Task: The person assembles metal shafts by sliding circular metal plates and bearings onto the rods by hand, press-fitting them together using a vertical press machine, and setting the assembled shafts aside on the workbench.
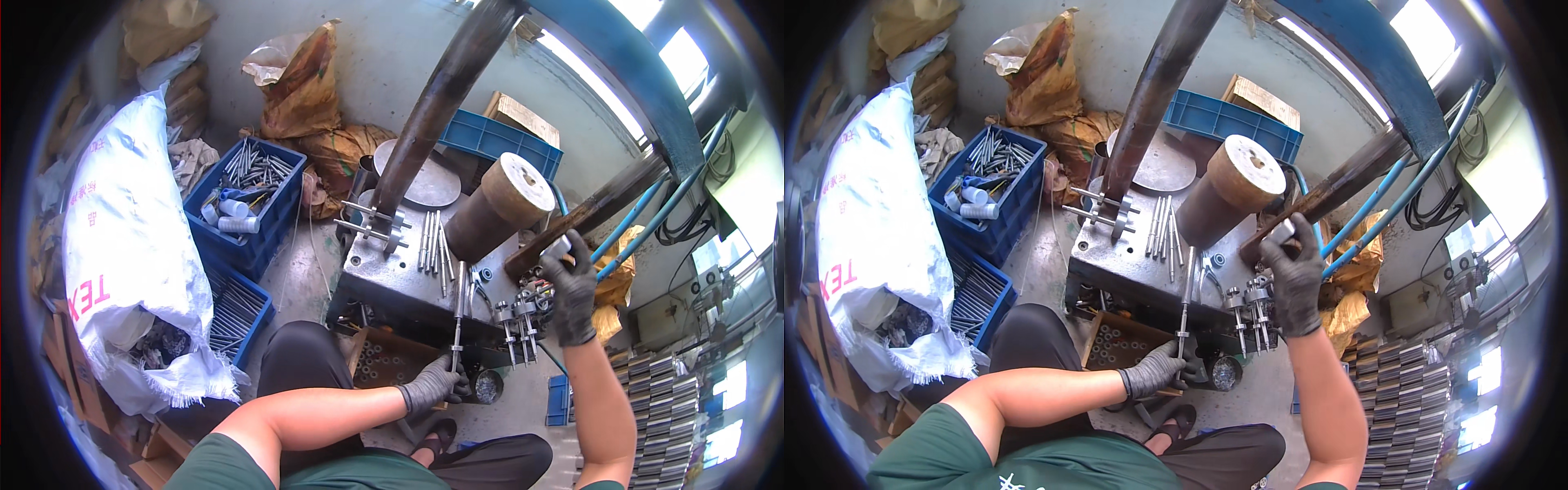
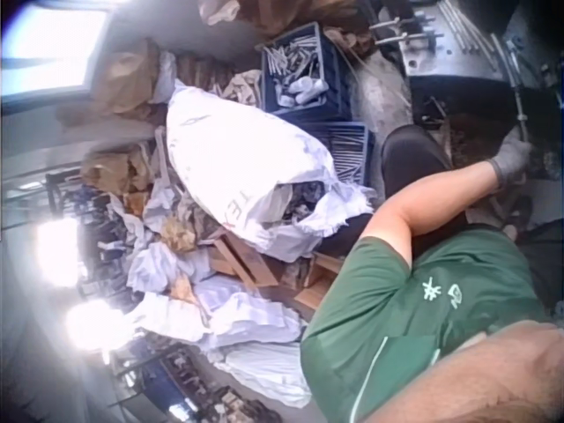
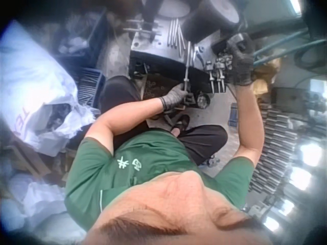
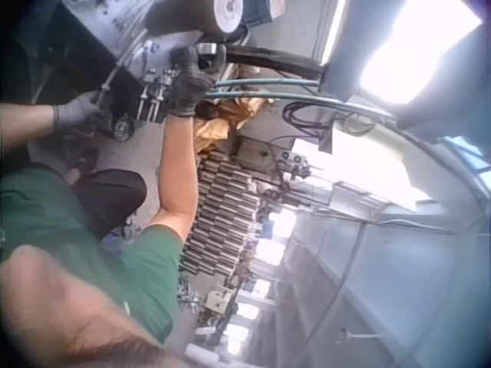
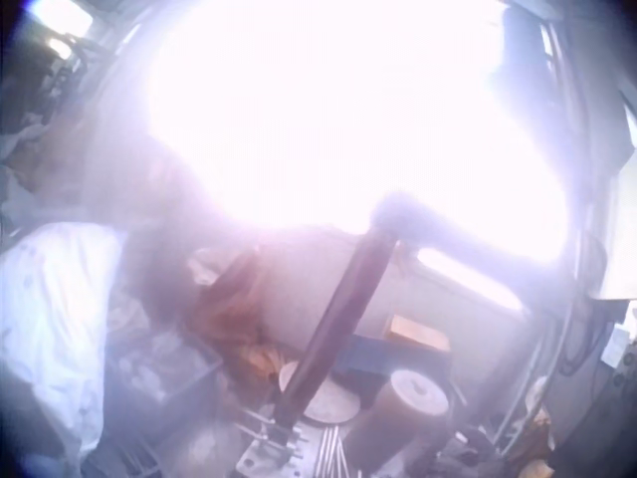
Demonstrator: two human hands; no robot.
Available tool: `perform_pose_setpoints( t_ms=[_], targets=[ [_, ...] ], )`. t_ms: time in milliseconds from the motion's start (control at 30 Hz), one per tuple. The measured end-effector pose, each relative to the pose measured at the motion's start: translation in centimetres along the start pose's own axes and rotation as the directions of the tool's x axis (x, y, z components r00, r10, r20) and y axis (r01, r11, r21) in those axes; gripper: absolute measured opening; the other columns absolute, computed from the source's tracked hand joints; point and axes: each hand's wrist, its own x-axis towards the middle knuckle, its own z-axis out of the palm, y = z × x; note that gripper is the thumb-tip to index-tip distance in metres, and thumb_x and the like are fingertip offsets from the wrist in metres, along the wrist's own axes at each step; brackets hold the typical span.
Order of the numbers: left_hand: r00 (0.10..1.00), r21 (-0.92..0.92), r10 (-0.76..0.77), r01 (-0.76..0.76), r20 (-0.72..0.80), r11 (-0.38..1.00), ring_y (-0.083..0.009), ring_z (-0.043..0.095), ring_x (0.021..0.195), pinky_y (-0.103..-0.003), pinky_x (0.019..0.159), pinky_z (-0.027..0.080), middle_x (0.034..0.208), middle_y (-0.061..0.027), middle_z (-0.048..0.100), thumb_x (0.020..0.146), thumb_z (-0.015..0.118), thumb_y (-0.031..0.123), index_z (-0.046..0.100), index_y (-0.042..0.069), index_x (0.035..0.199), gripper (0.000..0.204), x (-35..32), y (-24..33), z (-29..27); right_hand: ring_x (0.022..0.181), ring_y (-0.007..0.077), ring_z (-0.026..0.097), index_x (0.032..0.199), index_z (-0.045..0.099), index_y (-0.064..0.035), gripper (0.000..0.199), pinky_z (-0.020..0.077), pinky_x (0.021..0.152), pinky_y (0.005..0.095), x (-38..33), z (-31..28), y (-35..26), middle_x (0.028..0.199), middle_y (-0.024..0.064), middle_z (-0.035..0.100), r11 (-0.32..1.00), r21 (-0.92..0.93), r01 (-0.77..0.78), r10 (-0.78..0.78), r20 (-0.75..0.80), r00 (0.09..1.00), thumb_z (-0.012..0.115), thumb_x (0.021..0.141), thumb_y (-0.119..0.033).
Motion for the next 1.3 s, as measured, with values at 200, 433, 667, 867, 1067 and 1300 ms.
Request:
perform_pose_setpoints(
  t_ms=[200, 433, 667, 867, 1067, 1300],
  targets=[
    [0.999, -0.007, -0.040, 0.040, -0.019, 0.999, -0.0248, 0.073, 0.098, -0.039, 0.073, 0.064, 0.115, -0.0153, 0.066, 0.099, 0.052, 0.003, 0.046, 0.008, 0.126, 0.029, -0.2, 1.5, 0.6, 0.097, 0.0146, 0.068, 0.135, 0.056, 0.0041, 0.057, 0.0573, 0.084, 0.0288, 8.1, -1.7, 0.1, 0.108, 0.0082, 0.071, 0.970, -0.209, 0.128, -0.127, 0.022, 0.992, 0.083, 0.087, -0.011],
    [0.992, -0.004, 0.116, -0.116, -0.042, 0.993, -0.0201, 0.072, 0.087, -0.034, 0.076, 0.062, 0.100, -0.0118, 0.070, 0.100, 0.056, 0.008, 0.051, 0.004, 0.121, 0.022, 1.7, 0.9, -0.4, 0.086, 0.0173, 0.071, 0.117, 0.073, 0.0041, 0.050, 0.0565, 0.083, 0.0324, 14.1, 0.1, 0.7, 0.096, 0.0135, 0.077, 0.799, -0.561, 0.216, -0.188, 0.108, 0.976, 0.084, 0.085, -0.033],
    [0.974, 0.189, 0.217, -0.202, -0.060, 0.961, -0.0169, 0.069, 0.080, -0.032, 0.071, 0.059, 0.096, -0.0091, 0.070, 0.102, 0.060, 0.014, 0.055, 0.004, 0.119, 0.020, 2.7, 3.1, -0.9, 0.102, 0.0289, 0.074, 0.123, 0.070, 0.0036, 0.058, 0.0568, 0.092, 0.0374, 17.1, 1.9, 1.6, 0.109, 0.0214, 0.076, 0.723, -0.665, 0.187, -0.136, 0.129, 0.982, 0.082, 0.086, -0.040],
    [0.988, 0.036, 0.152, -0.151, -0.039, 0.988, -0.0167, 0.068, 0.081, -0.033, 0.068, 0.058, 0.096, -0.0080, 0.069, 0.101, 0.065, 0.018, 0.054, 0.005, 0.123, 0.028, 4.2, 4.4, -2.6, 0.101, 0.0294, 0.074, 0.123, 0.070, 0.0033, 0.057, 0.0567, 0.092, 0.0378, 16.3, 2.2, 0.5, 0.110, 0.0214, 0.075, 0.679, -0.709, 0.191, -0.135, 0.135, 0.982, 0.082, 0.085, -0.038],
    [0.977, 0.238, 0.202, -0.181, -0.066, 0.954, -0.0146, 0.065, 0.083, -0.033, 0.071, 0.059, 0.100, -0.0069, 0.066, 0.095, 0.072, 0.017, 0.057, 0.005, 0.127, 0.038, 4.6, 5.3, -3.7, 0.098, 0.0316, 0.072, 0.112, 0.070, 0.0032, 0.033, 0.0558, 0.087, 0.0400, 8.4, -2.8, -3.0, 0.106, 0.0205, 0.073, 0.667, -0.645, 0.372, -0.217, 0.310, 0.926, 0.074, 0.089, -0.020],
    [0.965, 0.238, 0.261, -0.261, 0.032, 0.936, -0.0169, 0.066, 0.084, -0.033, 0.074, 0.059, 0.101, -0.0087, 0.065, 0.088, 0.072, 0.009, 0.057, -0.001, 0.127, 0.042, 4.0, 6.6, -3.0, 0.092, 0.0371, 0.062, 0.106, 0.067, -0.0061, 0.030, 0.0462, 0.091, 0.0485, -8.6, -13.1, -7.5, 0.093, 0.0144, 0.068, 0.285, -0.809, 0.514, -0.014, 0.533, 0.846, 0.077, 0.079, -0.016]
  ],
)
